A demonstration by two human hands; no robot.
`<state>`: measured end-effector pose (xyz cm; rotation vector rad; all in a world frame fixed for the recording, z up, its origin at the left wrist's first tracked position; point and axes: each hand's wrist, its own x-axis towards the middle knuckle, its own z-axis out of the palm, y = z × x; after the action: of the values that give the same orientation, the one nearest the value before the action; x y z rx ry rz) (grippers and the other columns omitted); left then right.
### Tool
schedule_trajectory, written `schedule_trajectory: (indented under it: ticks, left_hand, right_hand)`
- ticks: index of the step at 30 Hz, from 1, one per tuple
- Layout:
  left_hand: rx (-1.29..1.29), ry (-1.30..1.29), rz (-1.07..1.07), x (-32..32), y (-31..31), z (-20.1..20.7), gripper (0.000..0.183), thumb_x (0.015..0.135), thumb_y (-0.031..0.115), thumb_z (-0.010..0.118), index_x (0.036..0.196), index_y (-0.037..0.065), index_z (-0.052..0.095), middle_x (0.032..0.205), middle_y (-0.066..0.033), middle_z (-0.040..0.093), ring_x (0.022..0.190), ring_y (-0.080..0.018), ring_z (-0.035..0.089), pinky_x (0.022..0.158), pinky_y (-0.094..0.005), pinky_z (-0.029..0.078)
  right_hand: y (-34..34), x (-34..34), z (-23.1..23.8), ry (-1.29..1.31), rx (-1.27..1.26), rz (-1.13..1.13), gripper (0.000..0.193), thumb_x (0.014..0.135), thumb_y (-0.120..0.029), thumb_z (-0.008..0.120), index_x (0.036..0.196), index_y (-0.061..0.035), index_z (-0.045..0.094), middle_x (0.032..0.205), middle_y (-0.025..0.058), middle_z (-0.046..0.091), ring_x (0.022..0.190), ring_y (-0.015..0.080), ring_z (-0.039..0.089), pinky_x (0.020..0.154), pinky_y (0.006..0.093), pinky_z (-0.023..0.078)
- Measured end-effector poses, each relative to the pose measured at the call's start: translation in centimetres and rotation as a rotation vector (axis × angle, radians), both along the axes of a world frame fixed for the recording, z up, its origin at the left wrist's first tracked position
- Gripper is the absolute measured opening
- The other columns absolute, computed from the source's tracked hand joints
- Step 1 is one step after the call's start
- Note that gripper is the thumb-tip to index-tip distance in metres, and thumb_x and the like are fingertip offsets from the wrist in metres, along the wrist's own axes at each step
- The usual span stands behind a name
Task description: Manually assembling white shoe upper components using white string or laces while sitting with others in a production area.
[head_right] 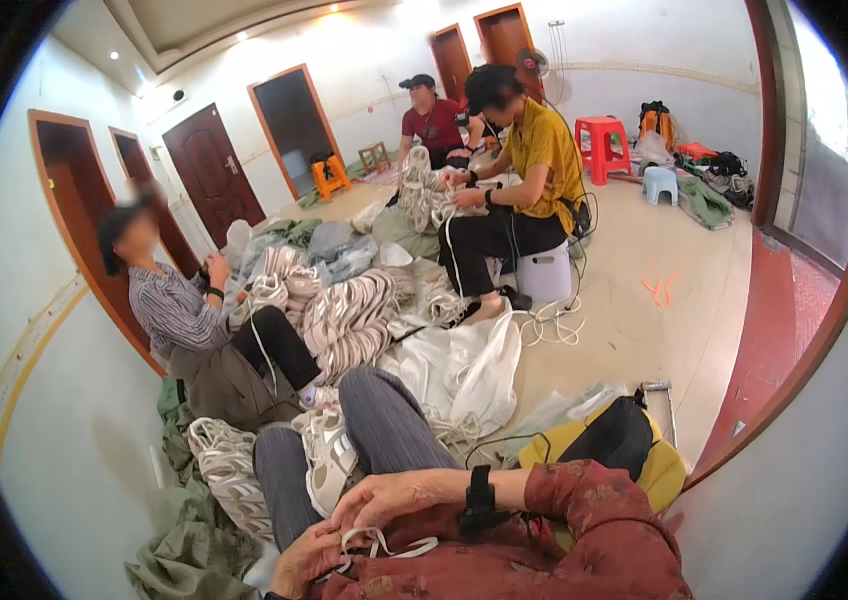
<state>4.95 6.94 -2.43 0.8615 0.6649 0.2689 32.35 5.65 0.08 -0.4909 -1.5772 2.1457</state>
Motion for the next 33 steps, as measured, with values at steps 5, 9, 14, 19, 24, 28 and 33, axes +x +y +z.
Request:
schedule_trajectory:
  ticks: [5,9,14,19,24,28,33]
  left_hand:
    - [-0.031,-0.043,0.011,0.7,0.4,-0.2,0.05,0.098,0.013,0.064,0.141,-0.004,0.046,0.132,-0.0167,0.06,0.119,-0.0264,0.063,0.098,-0.0452,0.054]
    - [-0.017,-0.016,0.008,0.6,0.4,-0.3,0.048,0.098,0.015,0.066,0.139,-0.003,0.048,0.125,-0.0152,0.064,0.109,-0.0231,0.067,0.092,-0.0389,0.057]
    - [-0.025,0.03,0.061,0.9,-0.1,0.2,0.049,0.098,0.015,0.066,0.137,-0.007,0.045,0.125,-0.0168,0.063,0.103,-0.0233,0.069,0.08,-0.0346,0.06]
    - [0.056,0.066,-0.005,1.2,-0.1,0.1,0.046,0.099,0.023,0.067,0.134,-0.004,0.053,0.117,-0.01,0.067,0.1,-0.0161,0.069,0.082,-0.0296,0.06]
    - [0.046,-0.012,-0.016,1.9,-0.1,0.9,0.049,0.099,0.023,0.066,0.137,-0.003,0.05,0.118,-0.0108,0.067,0.101,-0.0161,0.069,0.084,-0.0273,0.059]
    - [0.073,0.002,-0.036,1.9,-0.4,1.2,0.051,0.098,0.024,0.067,0.138,-0.003,0.049,0.118,-0.0106,0.067,0.102,-0.0158,0.068,0.085,-0.0268,0.058]
    - [0.073,-0.054,0.004,1.7,-0.4,1.0,0.051,0.098,0.02,0.066,0.139,-0.005,0.047,0.115,-0.0139,0.066,0.1,-0.0171,0.068,0.083,-0.0277,0.058]
  right_hand:
    - [0.4,-0.3,-0.7,0.195,-0.144,0.078,0.037,0.096,-0.007,0.061,0.132,0.001,0.059,0.122,0.0081,0.067,0.113,0.0148,0.061,0.097,0.0291,0.049]
    - [1.7,-0.9,-3.1,0.26,-0.308,0.004,0.029,0.097,-0.006,0.061,0.124,0.0018,0.063,0.111,0.0083,0.071,0.099,0.0179,0.068,0.086,0.0316,0.056]
    - [1.6,-1.4,-4.4,0.243,-0.325,-0.05,0.021,0.096,-0.002,0.059,0.115,0.0038,0.064,0.101,0.0122,0.071,0.089,0.0252,0.074,0.082,0.0337,0.059]
    - [0.4,-0.8,-3.2,0.166,-0.217,-0.126,0.019,0.094,-0.001,0.063,0.111,0.0063,0.067,0.099,0.0146,0.073,0.089,0.0246,0.075,0.083,0.0333,0.06]
    - [0.8,-1.0,-3.3,0.145,-0.19,-0.135,0.02,0.094,0.0,0.062,0.112,0.0072,0.066,0.098,0.0157,0.073,0.086,0.0231,0.075,0.08,0.0306,0.06]
    - [0.5,-1.1,-2.8,0.202,-0.227,-0.096,0.019,0.095,-0.002,0.061,0.111,0.0069,0.067,0.096,0.014,0.073,0.084,0.0199,0.073,0.079,0.0295,0.059]
    - [0.3,-1.0,-2.2,0.195,-0.191,-0.103,0.018,0.095,-0.001,0.059,0.109,0.006,0.068,0.094,0.0126,0.073,0.083,0.0177,0.071,0.079,0.0277,0.057]
